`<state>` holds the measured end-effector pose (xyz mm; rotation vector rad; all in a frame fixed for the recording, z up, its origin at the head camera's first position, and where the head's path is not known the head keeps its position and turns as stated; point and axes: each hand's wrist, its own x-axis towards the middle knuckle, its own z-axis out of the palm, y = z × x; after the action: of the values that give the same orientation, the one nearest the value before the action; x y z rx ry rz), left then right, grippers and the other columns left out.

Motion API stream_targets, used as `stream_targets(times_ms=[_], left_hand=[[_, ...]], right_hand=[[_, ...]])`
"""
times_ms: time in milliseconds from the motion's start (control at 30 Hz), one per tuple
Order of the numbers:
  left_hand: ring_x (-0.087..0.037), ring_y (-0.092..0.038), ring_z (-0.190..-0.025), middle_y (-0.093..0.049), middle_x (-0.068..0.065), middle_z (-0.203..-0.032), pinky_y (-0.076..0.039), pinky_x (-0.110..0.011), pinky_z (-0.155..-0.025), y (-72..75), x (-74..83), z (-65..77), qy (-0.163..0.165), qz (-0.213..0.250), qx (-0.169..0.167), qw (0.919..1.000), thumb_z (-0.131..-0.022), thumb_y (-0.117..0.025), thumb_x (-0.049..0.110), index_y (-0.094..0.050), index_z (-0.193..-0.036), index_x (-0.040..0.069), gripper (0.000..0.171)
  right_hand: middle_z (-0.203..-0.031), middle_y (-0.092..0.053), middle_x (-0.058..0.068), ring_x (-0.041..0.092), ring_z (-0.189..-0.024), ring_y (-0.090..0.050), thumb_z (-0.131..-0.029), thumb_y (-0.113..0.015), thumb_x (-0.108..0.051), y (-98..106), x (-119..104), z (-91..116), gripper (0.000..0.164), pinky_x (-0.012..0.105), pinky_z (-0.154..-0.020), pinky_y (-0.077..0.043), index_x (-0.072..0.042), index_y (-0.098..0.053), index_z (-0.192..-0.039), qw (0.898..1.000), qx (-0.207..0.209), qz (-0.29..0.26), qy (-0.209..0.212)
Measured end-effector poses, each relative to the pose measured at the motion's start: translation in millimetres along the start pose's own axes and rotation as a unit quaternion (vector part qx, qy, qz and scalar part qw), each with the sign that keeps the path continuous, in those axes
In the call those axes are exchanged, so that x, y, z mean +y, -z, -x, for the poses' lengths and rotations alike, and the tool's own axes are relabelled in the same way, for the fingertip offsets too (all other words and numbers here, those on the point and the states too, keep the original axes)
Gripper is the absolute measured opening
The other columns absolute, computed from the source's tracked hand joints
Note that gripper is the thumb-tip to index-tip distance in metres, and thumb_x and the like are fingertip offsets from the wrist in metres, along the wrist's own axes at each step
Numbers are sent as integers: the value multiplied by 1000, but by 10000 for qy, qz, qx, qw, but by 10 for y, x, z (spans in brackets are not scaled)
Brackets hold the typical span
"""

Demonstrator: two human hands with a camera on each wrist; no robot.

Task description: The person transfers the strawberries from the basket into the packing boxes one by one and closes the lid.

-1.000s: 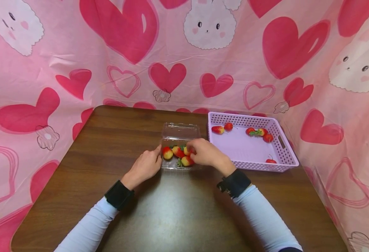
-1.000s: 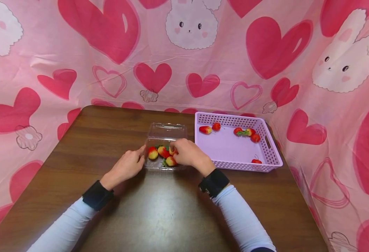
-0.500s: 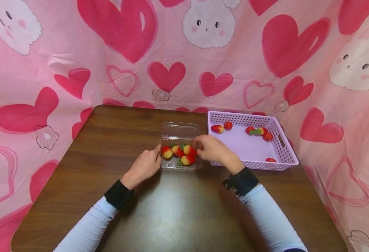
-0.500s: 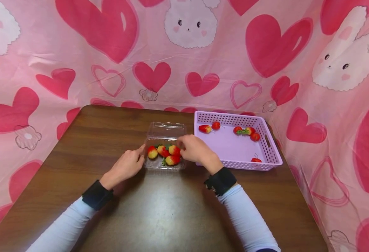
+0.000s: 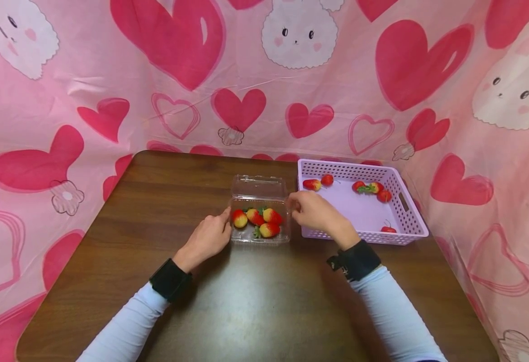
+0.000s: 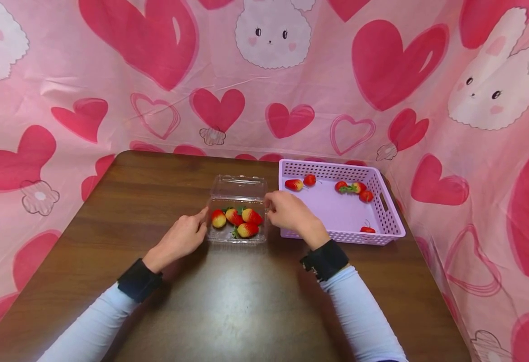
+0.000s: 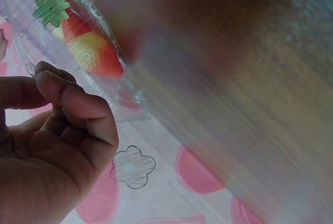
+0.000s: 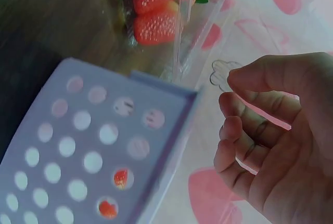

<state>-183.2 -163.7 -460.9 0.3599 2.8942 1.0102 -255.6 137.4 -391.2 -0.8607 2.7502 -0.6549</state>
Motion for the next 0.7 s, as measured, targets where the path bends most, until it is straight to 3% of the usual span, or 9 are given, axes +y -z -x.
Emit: stream_targets(times_ms=[433, 700], left_hand=[[-18, -41, -41, -48, -4, -61, -42, -31, -43, 6, 12, 4, -39, -96, 41, 9999, -104, -59, 9, -45, -154, -9, 55], [-17, -40, -40, -47, -3, -60, -41, -30, -42, 13, 2, 7, -54, -80, 27, 9999, -104, -58, 9, -45, -154, -9, 55]], right_hand=[[-79, -61, 5, 25, -73, -56, -90, -69, -4, 99, 214, 135, 12, 41, -70, -51, -1, -72, -101, 9990, 353, 278, 88], [-82, -63, 6, 25, -75, -57, -89, -68, -5, 156, 355, 227, 14, 43, -72, -52, -2, -72, -102, 9979, 462, 411, -166]])
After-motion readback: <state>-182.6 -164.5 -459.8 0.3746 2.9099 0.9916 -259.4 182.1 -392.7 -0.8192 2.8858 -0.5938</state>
